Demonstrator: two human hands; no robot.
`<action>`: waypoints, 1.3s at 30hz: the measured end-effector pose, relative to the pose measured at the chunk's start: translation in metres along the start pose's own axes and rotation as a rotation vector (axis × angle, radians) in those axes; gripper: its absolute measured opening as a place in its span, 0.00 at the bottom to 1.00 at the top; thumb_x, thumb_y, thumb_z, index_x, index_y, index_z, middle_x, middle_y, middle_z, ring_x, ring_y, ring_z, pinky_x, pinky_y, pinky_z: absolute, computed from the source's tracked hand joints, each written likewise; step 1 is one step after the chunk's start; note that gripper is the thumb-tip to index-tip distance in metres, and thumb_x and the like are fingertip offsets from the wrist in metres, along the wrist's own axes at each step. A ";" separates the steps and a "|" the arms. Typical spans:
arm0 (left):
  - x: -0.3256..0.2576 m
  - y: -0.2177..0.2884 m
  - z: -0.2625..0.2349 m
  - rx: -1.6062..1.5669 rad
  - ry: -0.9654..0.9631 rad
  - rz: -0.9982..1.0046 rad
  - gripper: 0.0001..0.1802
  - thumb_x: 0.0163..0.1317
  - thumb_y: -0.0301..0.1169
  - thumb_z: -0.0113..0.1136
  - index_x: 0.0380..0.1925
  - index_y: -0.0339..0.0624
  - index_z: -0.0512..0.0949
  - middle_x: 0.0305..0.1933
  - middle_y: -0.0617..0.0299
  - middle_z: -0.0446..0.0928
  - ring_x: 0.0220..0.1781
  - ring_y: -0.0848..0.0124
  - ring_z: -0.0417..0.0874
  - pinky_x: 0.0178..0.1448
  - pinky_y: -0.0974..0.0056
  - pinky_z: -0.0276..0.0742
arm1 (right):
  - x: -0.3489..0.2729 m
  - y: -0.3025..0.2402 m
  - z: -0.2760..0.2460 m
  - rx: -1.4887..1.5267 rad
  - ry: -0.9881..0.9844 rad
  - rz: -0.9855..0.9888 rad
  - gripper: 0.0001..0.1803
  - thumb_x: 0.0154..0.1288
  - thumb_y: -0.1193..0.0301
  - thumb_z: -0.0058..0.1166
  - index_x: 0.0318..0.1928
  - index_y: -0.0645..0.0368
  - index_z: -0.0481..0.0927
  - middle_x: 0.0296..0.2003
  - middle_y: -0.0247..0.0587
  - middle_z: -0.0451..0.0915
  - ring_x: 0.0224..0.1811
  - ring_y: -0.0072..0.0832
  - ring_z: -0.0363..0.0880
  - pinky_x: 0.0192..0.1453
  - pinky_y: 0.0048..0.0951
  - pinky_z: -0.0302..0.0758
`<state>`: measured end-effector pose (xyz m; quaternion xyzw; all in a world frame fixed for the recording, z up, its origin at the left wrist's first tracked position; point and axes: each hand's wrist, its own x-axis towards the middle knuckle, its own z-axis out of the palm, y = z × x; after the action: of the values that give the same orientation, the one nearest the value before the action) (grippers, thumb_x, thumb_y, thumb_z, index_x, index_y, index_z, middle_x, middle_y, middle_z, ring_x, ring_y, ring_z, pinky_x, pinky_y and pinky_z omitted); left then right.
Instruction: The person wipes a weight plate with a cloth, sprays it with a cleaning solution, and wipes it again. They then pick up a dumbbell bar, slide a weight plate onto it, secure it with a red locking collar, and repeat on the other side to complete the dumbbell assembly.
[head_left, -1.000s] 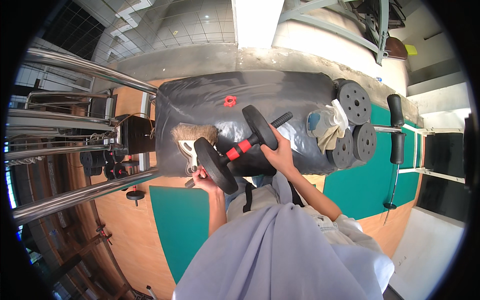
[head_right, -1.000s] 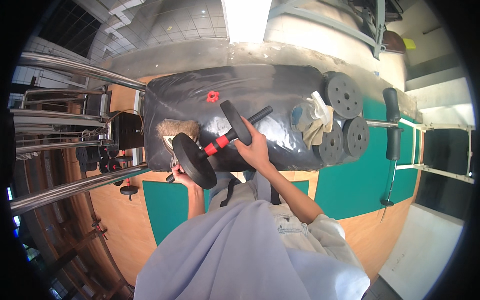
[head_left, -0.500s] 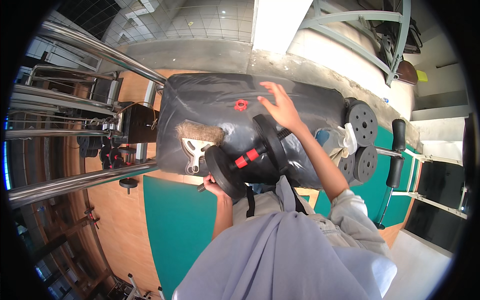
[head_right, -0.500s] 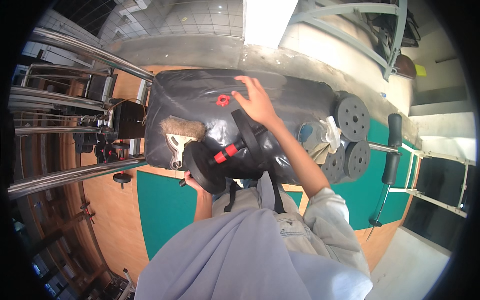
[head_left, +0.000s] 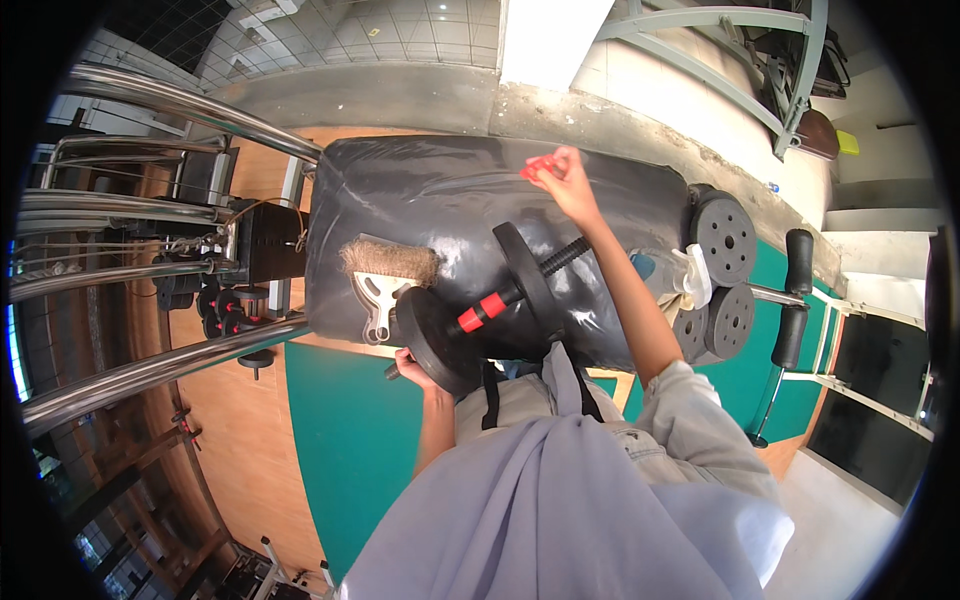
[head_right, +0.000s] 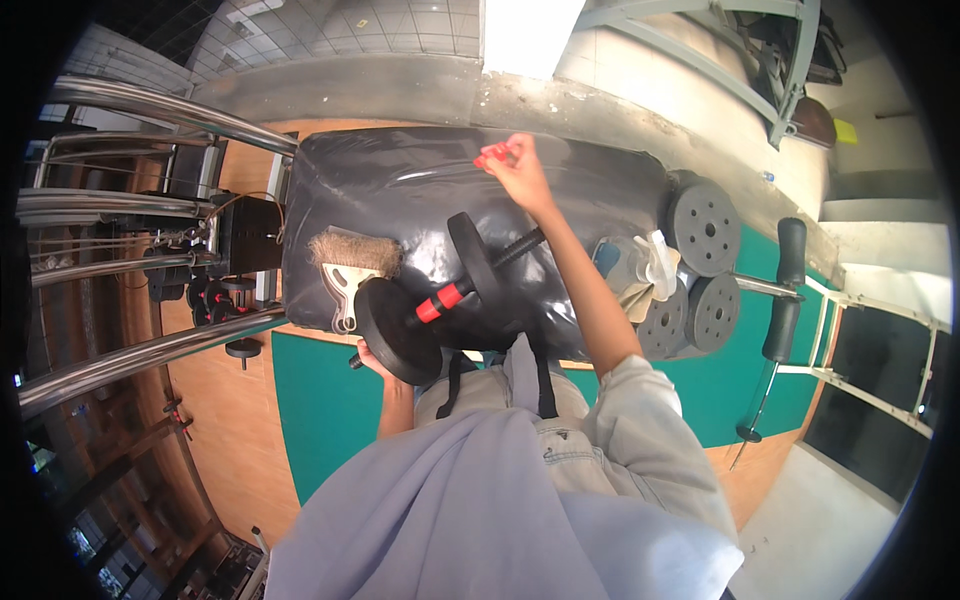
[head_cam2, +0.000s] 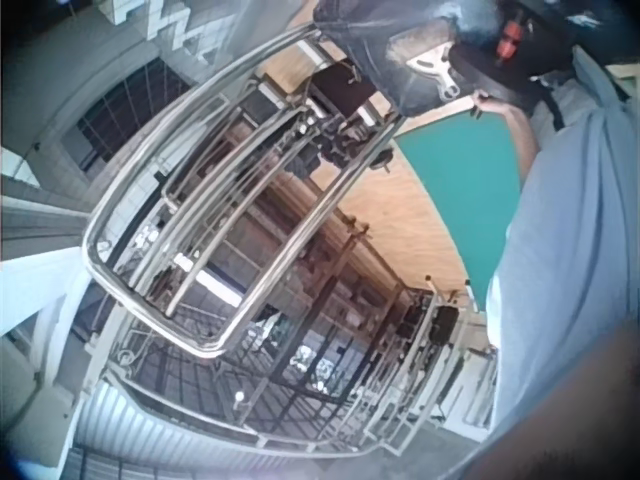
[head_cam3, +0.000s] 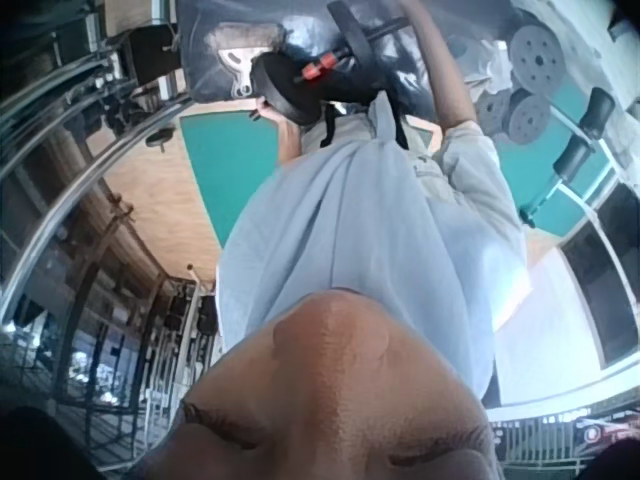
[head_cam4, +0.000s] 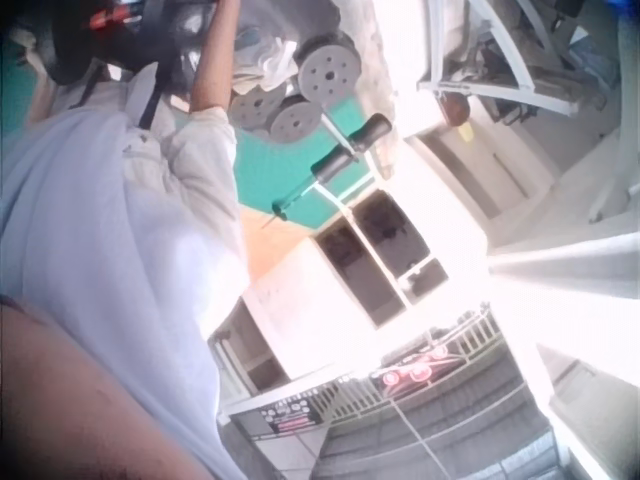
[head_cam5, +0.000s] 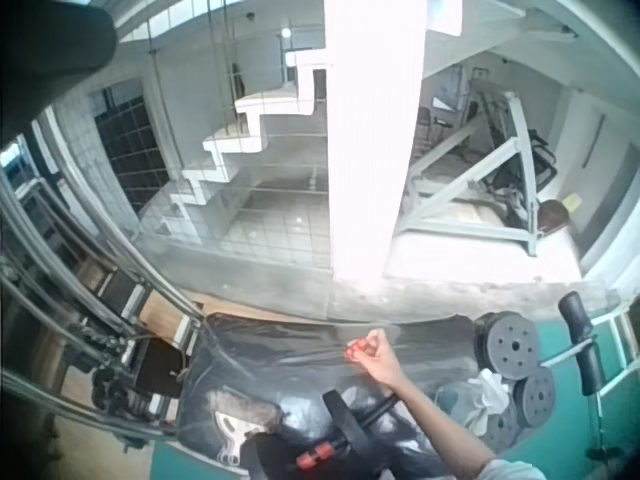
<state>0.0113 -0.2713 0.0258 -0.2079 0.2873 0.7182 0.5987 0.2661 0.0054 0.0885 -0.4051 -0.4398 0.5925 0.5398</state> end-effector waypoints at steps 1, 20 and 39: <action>0.001 0.001 -0.001 -0.045 -0.028 -0.035 0.27 0.48 0.41 0.48 0.44 0.34 0.76 0.47 0.48 0.79 0.46 0.53 0.81 0.56 0.52 0.77 | -0.026 -0.014 -0.013 -0.112 0.087 0.043 0.21 0.61 0.72 0.60 0.51 0.59 0.66 0.43 0.45 0.78 0.41 0.23 0.81 0.43 0.24 0.77; -0.002 -0.007 0.018 0.380 -0.241 0.128 0.33 0.54 0.47 0.48 0.56 0.38 0.72 0.56 0.49 0.75 0.55 0.51 0.76 0.62 0.45 0.71 | -0.137 -0.029 -0.056 -0.154 0.088 0.235 0.21 0.72 0.64 0.47 0.61 0.60 0.68 0.54 0.36 0.72 0.52 0.23 0.74 0.58 0.25 0.73; 0.004 -0.005 0.004 0.052 -0.540 0.033 0.34 0.55 0.48 0.48 0.57 0.36 0.70 0.56 0.49 0.74 0.55 0.51 0.76 0.62 0.47 0.72 | -0.132 -0.031 -0.057 -0.203 0.089 0.261 0.24 0.73 0.59 0.39 0.61 0.61 0.71 0.56 0.35 0.74 0.54 0.21 0.73 0.50 0.24 0.74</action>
<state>0.0158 -0.2654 0.0256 0.0113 0.1390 0.7495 0.6471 0.3413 -0.1208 0.1021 -0.5371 -0.4168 0.5914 0.4336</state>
